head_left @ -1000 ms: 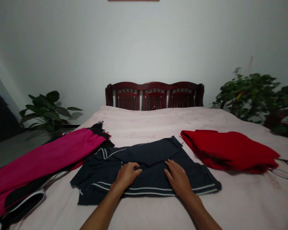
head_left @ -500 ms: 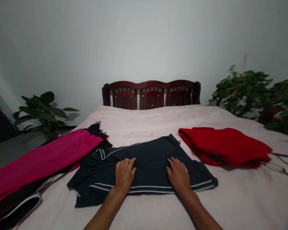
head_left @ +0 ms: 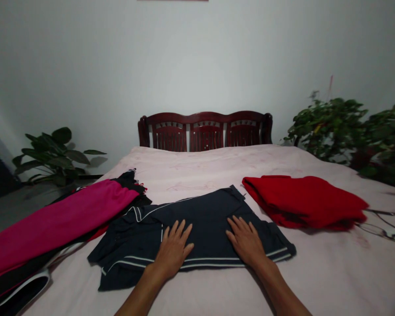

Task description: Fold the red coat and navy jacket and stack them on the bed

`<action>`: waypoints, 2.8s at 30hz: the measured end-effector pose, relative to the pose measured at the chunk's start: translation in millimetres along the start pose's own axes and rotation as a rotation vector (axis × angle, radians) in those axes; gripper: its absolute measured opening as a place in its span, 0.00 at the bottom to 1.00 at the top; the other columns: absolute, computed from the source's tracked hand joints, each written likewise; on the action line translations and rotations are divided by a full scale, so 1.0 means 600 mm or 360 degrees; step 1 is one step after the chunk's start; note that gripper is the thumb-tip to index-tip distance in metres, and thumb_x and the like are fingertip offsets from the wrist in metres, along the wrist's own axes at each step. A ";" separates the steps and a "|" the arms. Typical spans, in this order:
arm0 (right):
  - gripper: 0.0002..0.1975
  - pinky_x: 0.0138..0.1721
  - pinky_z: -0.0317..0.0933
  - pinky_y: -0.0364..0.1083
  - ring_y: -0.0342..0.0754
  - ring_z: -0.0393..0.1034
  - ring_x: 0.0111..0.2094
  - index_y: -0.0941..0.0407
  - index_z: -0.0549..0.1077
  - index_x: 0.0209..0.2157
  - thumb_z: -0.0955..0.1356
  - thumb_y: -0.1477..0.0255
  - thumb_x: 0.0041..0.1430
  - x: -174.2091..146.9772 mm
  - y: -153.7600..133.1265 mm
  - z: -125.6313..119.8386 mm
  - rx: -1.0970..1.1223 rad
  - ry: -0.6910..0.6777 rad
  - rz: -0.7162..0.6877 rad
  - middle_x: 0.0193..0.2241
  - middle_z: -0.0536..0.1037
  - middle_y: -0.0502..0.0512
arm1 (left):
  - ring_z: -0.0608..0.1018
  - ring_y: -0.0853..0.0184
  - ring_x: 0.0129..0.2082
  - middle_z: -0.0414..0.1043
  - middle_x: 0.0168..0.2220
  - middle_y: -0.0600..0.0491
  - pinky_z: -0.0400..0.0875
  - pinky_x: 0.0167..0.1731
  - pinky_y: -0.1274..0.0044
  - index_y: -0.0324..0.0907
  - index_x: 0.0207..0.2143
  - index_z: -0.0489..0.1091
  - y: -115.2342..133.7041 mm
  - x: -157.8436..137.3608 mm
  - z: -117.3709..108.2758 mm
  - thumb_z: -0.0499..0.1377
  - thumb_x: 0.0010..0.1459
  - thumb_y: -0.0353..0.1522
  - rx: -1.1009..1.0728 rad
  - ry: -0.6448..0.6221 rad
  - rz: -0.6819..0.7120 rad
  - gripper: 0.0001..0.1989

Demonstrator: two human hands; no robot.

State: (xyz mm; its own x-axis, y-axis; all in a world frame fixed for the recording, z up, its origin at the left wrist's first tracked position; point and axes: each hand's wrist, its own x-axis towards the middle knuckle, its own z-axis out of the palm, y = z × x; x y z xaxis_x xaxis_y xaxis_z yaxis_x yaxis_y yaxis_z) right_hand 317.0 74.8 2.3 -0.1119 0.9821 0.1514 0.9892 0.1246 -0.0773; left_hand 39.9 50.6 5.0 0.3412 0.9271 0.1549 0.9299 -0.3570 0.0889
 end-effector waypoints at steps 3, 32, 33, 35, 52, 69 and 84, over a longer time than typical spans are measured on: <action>0.29 0.65 0.40 0.60 0.58 0.50 0.67 0.56 0.61 0.64 0.55 0.58 0.67 0.003 0.029 -0.003 -0.0164 0.0037 0.0166 0.66 0.60 0.58 | 0.52 0.54 0.69 0.49 0.70 0.51 0.51 0.64 0.54 0.52 0.68 0.49 -0.007 -0.009 -0.002 0.48 0.67 0.43 0.0008 -0.0052 -0.0069 0.29; 0.27 0.62 0.48 0.57 0.60 0.59 0.62 0.58 0.68 0.60 0.56 0.60 0.67 0.005 0.055 0.009 -0.0224 0.0216 0.0202 0.61 0.67 0.61 | 0.58 0.55 0.67 0.55 0.68 0.48 0.53 0.64 0.59 0.49 0.66 0.57 -0.006 -0.047 -0.005 0.49 0.67 0.41 0.0057 0.0072 -0.0262 0.26; 0.27 0.62 0.48 0.57 0.60 0.59 0.62 0.58 0.68 0.60 0.56 0.59 0.67 0.005 0.055 0.009 -0.0221 0.0216 0.0203 0.61 0.67 0.61 | 0.58 0.55 0.67 0.55 0.68 0.47 0.53 0.64 0.59 0.49 0.66 0.57 -0.007 -0.047 -0.004 0.49 0.67 0.41 0.0055 0.0081 -0.0260 0.26; 0.27 0.62 0.47 0.57 0.60 0.58 0.63 0.58 0.68 0.60 0.56 0.59 0.67 0.005 0.056 0.010 -0.0213 0.0212 0.0208 0.61 0.67 0.60 | 0.58 0.55 0.67 0.55 0.67 0.48 0.53 0.64 0.59 0.49 0.65 0.58 -0.008 -0.048 -0.002 0.48 0.67 0.42 0.0048 0.0097 -0.0254 0.26; 0.27 0.62 0.47 0.56 0.59 0.58 0.63 0.57 0.68 0.60 0.56 0.60 0.67 0.006 0.055 0.010 -0.0202 0.0203 0.0218 0.62 0.67 0.59 | 0.60 0.56 0.67 0.58 0.67 0.48 0.54 0.64 0.59 0.49 0.65 0.59 -0.011 -0.048 0.006 0.48 0.67 0.42 0.0026 0.0151 -0.0258 0.25; 0.27 0.62 0.47 0.56 0.59 0.58 0.63 0.58 0.68 0.60 0.56 0.60 0.67 0.005 0.052 0.005 -0.0207 0.0181 0.0209 0.62 0.67 0.59 | 0.61 0.56 0.66 0.60 0.66 0.48 0.55 0.63 0.60 0.47 0.64 0.61 -0.013 -0.049 0.007 0.48 0.67 0.41 0.0001 0.0189 -0.0262 0.25; 0.27 0.62 0.48 0.56 0.58 0.59 0.62 0.57 0.69 0.59 0.56 0.60 0.67 0.008 0.058 0.015 -0.0186 0.0221 0.0201 0.61 0.68 0.59 | 0.61 0.57 0.66 0.61 0.65 0.48 0.54 0.64 0.61 0.47 0.63 0.61 -0.012 -0.051 0.008 0.48 0.67 0.41 -0.0005 0.0214 -0.0263 0.24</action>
State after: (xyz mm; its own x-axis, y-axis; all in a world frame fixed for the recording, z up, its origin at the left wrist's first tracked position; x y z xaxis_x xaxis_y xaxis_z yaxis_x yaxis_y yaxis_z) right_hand 350.0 84.8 -8.3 0.0199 0.9590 0.2827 0.9997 -0.0235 0.0090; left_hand 23.3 25.4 -5.0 0.1625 0.9497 0.2679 0.9711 -0.2020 0.1270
